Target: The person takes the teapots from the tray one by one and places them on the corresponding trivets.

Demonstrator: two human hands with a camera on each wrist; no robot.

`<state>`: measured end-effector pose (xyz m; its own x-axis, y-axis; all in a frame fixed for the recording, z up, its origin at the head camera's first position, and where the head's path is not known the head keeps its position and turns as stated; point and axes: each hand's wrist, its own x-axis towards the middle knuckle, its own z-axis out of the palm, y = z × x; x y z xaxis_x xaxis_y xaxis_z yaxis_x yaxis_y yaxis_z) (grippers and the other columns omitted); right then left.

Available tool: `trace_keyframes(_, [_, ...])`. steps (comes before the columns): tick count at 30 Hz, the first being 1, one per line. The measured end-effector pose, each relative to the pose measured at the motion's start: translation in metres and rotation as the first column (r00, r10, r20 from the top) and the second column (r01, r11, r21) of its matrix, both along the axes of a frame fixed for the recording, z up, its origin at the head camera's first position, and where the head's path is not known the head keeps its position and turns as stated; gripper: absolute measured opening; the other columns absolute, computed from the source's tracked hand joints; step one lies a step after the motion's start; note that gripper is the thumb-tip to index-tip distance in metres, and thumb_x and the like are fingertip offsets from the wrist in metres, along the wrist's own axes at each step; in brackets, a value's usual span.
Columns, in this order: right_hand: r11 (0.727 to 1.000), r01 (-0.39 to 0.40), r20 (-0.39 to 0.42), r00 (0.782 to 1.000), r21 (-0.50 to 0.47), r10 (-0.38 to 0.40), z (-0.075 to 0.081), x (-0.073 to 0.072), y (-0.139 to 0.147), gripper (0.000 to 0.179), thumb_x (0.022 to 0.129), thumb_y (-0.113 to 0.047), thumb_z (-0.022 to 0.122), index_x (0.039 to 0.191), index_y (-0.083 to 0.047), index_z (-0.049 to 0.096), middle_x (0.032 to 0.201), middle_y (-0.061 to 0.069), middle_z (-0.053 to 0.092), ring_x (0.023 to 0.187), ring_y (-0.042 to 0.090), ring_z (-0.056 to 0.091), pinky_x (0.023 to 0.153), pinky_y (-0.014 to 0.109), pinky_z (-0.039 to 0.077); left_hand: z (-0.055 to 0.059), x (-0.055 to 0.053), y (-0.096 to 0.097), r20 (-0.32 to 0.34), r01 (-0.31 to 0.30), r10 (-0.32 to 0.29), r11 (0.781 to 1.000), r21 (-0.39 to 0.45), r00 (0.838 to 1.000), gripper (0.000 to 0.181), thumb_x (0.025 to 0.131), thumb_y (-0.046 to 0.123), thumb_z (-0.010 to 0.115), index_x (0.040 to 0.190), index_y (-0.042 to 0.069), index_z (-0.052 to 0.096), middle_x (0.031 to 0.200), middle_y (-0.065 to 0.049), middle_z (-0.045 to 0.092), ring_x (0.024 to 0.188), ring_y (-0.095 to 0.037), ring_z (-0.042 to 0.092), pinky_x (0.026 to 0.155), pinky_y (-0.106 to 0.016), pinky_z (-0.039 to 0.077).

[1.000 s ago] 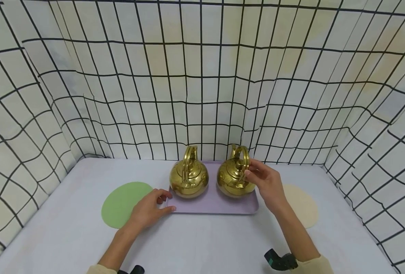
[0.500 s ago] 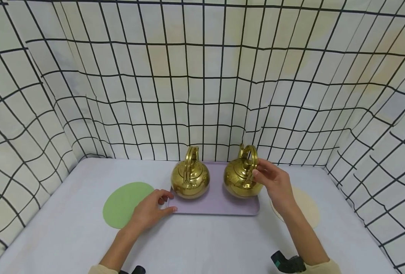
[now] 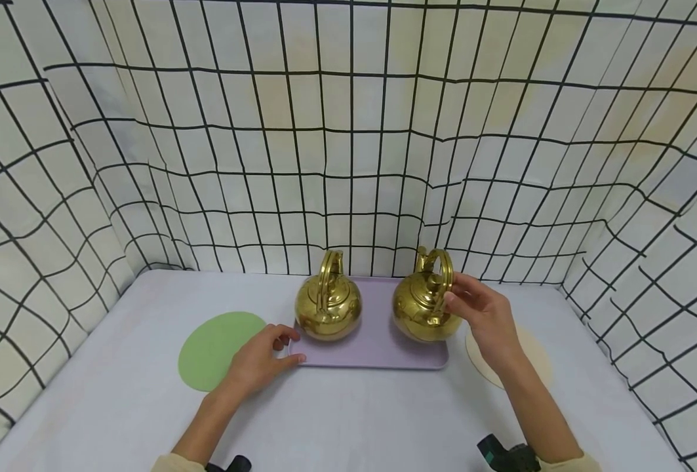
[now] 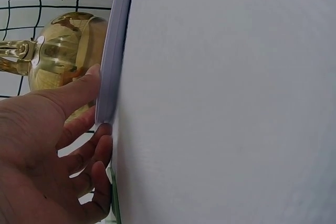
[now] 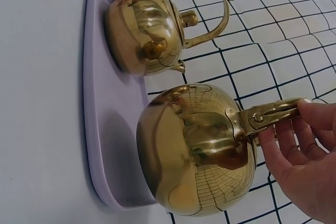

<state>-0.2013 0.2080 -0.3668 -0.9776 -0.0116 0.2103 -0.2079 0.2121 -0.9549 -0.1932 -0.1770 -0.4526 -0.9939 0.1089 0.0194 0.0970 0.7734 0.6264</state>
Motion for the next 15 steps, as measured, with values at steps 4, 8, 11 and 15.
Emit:
trace_keyframes(4, [1.0, 0.003, 0.007, 1.0, 0.008, -0.003, 0.001, 0.002, 0.004, 0.043, 0.102, -0.015, 0.068, 0.141, -0.001, 0.06, 0.111, -0.015, 0.07, 0.111, -0.003, 0.068, 0.093, 0.018, 0.059, -0.001, -0.001, 0.0, 0.0, 0.001, -0.001, 1.0, -0.002, 1.0, 0.037, 0.086, 0.032, 0.085, 0.118, 0.018, 0.071, 0.112, -0.002, 0.07, 0.105, -0.019, 0.065, 0.089, -0.043, 0.056])
trace_keyframes(8, [1.0, -0.001, 0.0, 1.0, 0.029, 0.001, 0.003, 0.004, 0.007, 0.043, 0.102, -0.017, 0.068, 0.141, -0.002, 0.06, 0.115, -0.013, 0.071, 0.112, -0.003, 0.068, 0.094, 0.018, 0.058, -0.002, -0.001, 0.0, 0.005, -0.001, 0.001, 1.0, -0.001, 1.0, 0.037, 0.086, 0.032, 0.085, 0.118, 0.018, 0.071, 0.112, -0.001, 0.069, 0.105, -0.019, 0.065, 0.089, -0.043, 0.055])
trace_keyframes(11, [0.999, -0.003, -0.003, 1.0, 0.043, 0.003, 0.003, 0.006, 0.01, 0.043, 0.102, -0.018, 0.069, 0.142, -0.004, 0.06, 0.117, -0.011, 0.071, 0.112, -0.002, 0.068, 0.094, 0.018, 0.058, -0.002, -0.001, 0.0, 0.006, 0.0, 0.0, 1.0, 0.0, 1.0, 0.038, 0.086, 0.033, 0.085, 0.118, 0.018, 0.071, 0.112, -0.001, 0.069, 0.105, -0.019, 0.065, 0.089, -0.043, 0.055])
trace_keyframes(15, [0.998, -0.007, -0.005, 1.0, 0.059, 0.007, 0.003, 0.008, 0.013, 0.043, 0.102, -0.018, 0.068, 0.142, -0.005, 0.06, 0.119, -0.008, 0.071, 0.113, -0.002, 0.068, 0.094, 0.018, 0.058, -0.002, -0.001, 0.0, 0.005, -0.002, 0.002, 1.0, -0.003, 1.0, 0.038, 0.087, 0.033, 0.085, 0.118, 0.018, 0.071, 0.112, -0.002, 0.069, 0.106, -0.02, 0.065, 0.089, -0.043, 0.055])
